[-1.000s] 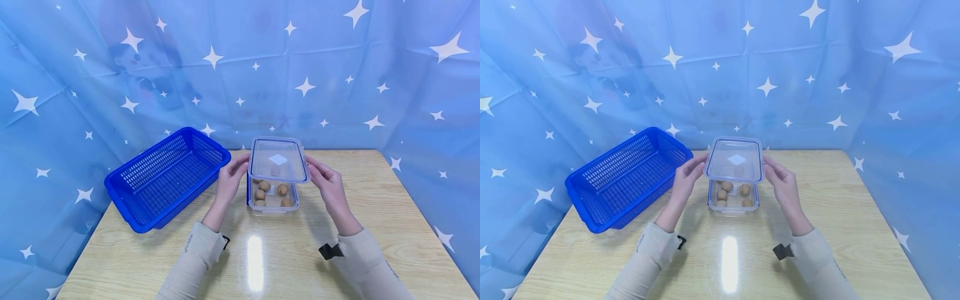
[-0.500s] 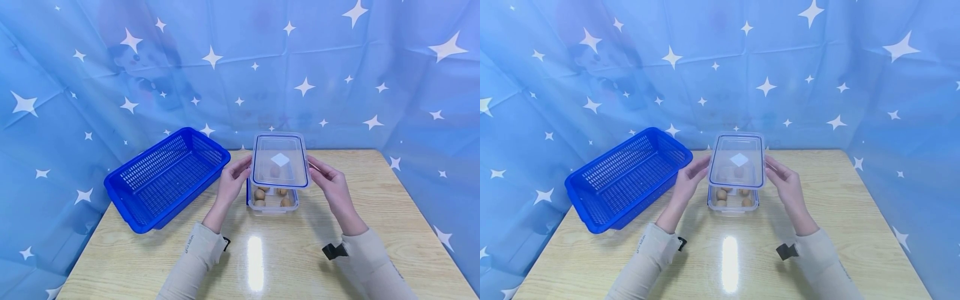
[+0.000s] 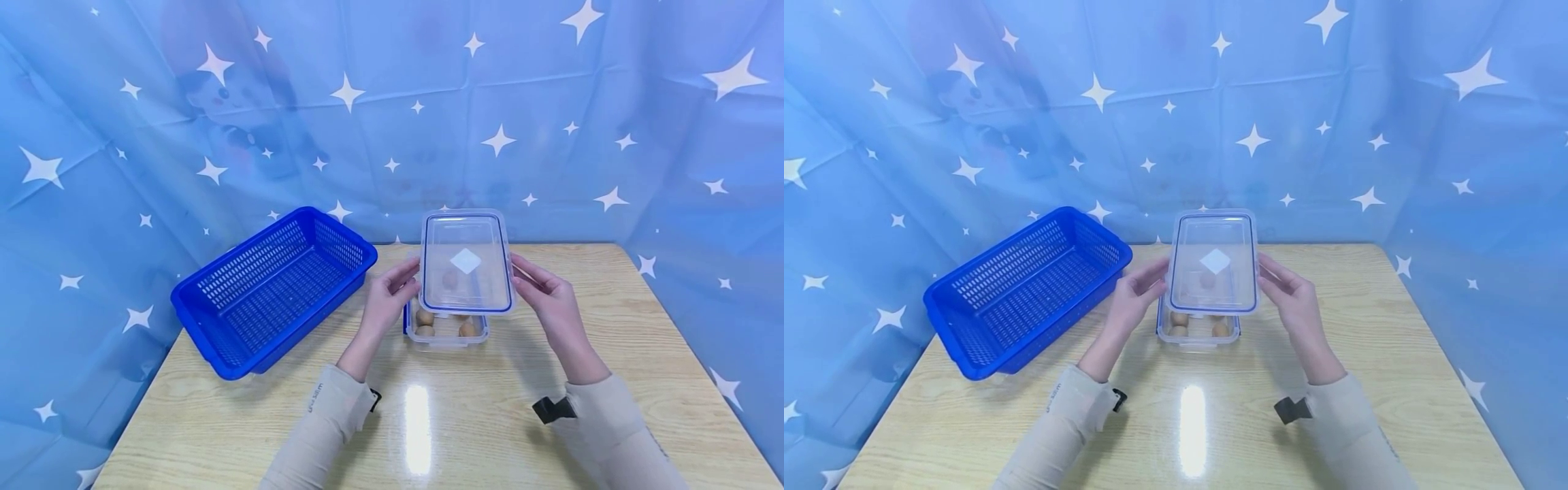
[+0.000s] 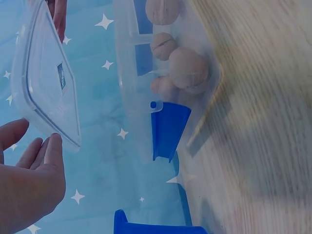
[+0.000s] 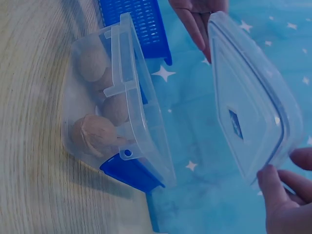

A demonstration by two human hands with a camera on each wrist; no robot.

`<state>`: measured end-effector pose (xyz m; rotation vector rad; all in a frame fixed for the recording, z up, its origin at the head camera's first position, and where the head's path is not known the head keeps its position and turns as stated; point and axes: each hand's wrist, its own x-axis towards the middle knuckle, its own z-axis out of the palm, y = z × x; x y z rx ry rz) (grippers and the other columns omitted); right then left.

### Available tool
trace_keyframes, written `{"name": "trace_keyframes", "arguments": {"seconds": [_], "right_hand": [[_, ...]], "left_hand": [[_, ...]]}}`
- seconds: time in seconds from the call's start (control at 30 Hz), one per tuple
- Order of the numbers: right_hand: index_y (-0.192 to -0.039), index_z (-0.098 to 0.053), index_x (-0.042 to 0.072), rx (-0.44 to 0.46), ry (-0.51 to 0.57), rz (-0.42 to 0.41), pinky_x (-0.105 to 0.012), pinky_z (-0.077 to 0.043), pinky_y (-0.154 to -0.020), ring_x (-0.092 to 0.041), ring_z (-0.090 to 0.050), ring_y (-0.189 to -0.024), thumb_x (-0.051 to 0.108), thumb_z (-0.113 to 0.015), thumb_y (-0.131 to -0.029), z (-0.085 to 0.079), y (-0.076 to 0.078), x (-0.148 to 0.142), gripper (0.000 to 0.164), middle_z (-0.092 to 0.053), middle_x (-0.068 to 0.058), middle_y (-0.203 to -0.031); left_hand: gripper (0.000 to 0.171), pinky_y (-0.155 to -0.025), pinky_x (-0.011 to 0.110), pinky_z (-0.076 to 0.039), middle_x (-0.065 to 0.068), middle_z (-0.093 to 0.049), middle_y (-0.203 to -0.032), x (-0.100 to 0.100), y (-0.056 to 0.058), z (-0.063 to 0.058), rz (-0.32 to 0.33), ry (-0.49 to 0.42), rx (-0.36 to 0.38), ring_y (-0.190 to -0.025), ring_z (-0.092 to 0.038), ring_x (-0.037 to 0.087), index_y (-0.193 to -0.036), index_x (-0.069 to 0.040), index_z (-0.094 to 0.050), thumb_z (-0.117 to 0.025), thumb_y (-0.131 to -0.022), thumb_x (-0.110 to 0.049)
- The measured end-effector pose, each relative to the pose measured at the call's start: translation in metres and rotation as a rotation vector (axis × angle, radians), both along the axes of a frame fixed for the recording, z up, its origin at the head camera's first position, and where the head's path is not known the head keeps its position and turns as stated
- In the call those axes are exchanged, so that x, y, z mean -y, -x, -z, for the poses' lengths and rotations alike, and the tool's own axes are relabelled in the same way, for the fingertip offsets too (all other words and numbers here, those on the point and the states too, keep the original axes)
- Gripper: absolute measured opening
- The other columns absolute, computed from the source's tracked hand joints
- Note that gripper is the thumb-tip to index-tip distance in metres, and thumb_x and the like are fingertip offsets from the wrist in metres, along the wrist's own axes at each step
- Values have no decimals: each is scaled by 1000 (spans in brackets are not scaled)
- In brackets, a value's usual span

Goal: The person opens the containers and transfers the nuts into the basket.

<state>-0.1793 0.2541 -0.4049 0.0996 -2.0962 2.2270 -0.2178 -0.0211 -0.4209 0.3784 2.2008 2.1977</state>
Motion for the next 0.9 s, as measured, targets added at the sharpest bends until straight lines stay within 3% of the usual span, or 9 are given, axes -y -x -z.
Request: {"name": "trace_keyframes", "arguments": {"seconds": [0.4,0.7,0.9], "right_hand": [[-146,-46,-1,19,37,16,-10,-50,-92,9,-64,-111,16,-64,-98,8,-1,-14,54,-66,14,-132],[-148,-44,1,76,94,32,-10,-52,-88,8,-65,-108,13,-65,-97,12,-4,-33,56,-69,20,-119],[-145,-50,2,67,127,45,-9,-53,-87,6,-67,-104,7,-63,-97,18,-8,-50,50,-72,18,-115]], "left_hand": [[47,-103,33,-52,16,-59,-142,-16,-5,3,20,34,47,-135,-54,29,-140,-3,-55,-64,-94,0],[49,-110,35,-48,14,-53,-148,-35,-11,5,80,50,69,-139,-50,28,-143,-3,-51,-63,-96,-6],[46,-117,42,-40,14,-43,-156,-52,-18,8,151,68,67,-145,-42,29,-143,-5,-51,-59,-98,-9]]}}
